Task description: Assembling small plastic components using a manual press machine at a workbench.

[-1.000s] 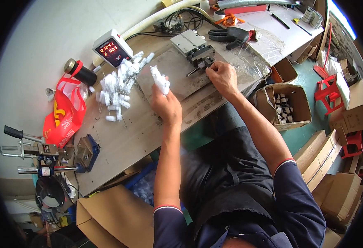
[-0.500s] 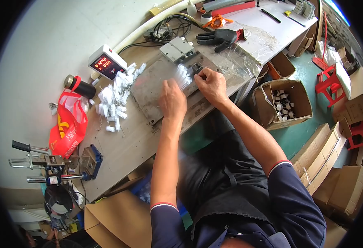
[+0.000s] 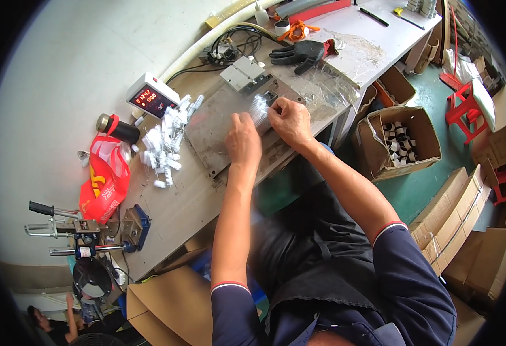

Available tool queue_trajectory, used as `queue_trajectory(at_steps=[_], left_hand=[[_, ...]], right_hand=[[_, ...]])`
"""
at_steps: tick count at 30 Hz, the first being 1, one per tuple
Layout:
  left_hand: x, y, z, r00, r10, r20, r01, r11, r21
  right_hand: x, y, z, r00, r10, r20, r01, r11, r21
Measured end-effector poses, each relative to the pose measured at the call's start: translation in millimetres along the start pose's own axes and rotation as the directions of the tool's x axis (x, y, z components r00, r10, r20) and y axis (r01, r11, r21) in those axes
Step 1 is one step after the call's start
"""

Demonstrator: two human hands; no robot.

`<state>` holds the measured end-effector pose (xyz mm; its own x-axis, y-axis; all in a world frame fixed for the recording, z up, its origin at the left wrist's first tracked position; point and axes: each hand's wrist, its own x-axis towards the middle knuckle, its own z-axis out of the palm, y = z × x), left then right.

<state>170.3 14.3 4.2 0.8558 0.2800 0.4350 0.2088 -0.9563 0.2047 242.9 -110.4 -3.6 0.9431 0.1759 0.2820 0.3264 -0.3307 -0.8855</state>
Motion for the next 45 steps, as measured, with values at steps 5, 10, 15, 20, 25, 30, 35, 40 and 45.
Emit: queue_trajectory(at_steps=[5, 10, 15, 20, 25, 30, 35, 40, 45], left_hand=[[-11.0, -2.4, -3.0, 0.999, -0.033, -0.043, 0.031, 0.999, -0.040], [-33.8, -29.7, -13.4, 0.971, -0.229, -0.067, 0.177, 0.879, -0.444], [-52.9, -17.2, -47.9, 0.850, -0.373, 0.372, 0.462, 0.191, -0.866], [-72.8, -32.0, -67.6, 0.835, -0.307, 0.456, 0.439, -0.128, -0.889], [-121.4, -56.0, -104.4, 0.797, -0.463, 0.387, 0.384, -0.104, -0.917], [-242.8, -136.6, -165.3, 0.579, -0.796, 0.180, 0.385, 0.072, -0.920], [-419.8, -235.7, -276.9, 0.169, -0.973, -0.157, 0.490, 0.221, -0.843], [-561.6, -274.7, -353.5, -0.167, -0.937, -0.307, 0.751, 0.081, -0.656], [-543.9, -250.4, -321.6, 0.285, -0.801, -0.526, 0.894, 0.025, 0.447]], right_hand=[[-2.2, 7.6, -2.3, 1.000, -0.009, 0.002, 0.009, 1.000, 0.000], [-2.3, 4.9, 4.7, 0.998, -0.058, -0.035, 0.057, 0.997, -0.046], [-2.2, 8.6, -6.1, 1.000, -0.002, -0.018, 0.002, 1.000, 0.004], [-4.3, 4.0, -2.7, 0.998, -0.053, -0.029, 0.054, 0.997, 0.049], [-4.9, 6.3, 1.7, 0.999, -0.052, 0.003, 0.051, 0.996, 0.075], [-0.1, 18.6, 1.3, 1.000, -0.008, -0.004, 0.008, 0.996, 0.089], [-1.1, 14.4, 0.3, 0.999, -0.032, 0.025, 0.029, 0.991, 0.128], [-3.2, 9.1, -0.3, 0.997, -0.055, 0.060, 0.046, 0.988, 0.144], [-3.4, 12.4, -3.3, 0.997, -0.053, 0.050, 0.045, 0.988, 0.145]])
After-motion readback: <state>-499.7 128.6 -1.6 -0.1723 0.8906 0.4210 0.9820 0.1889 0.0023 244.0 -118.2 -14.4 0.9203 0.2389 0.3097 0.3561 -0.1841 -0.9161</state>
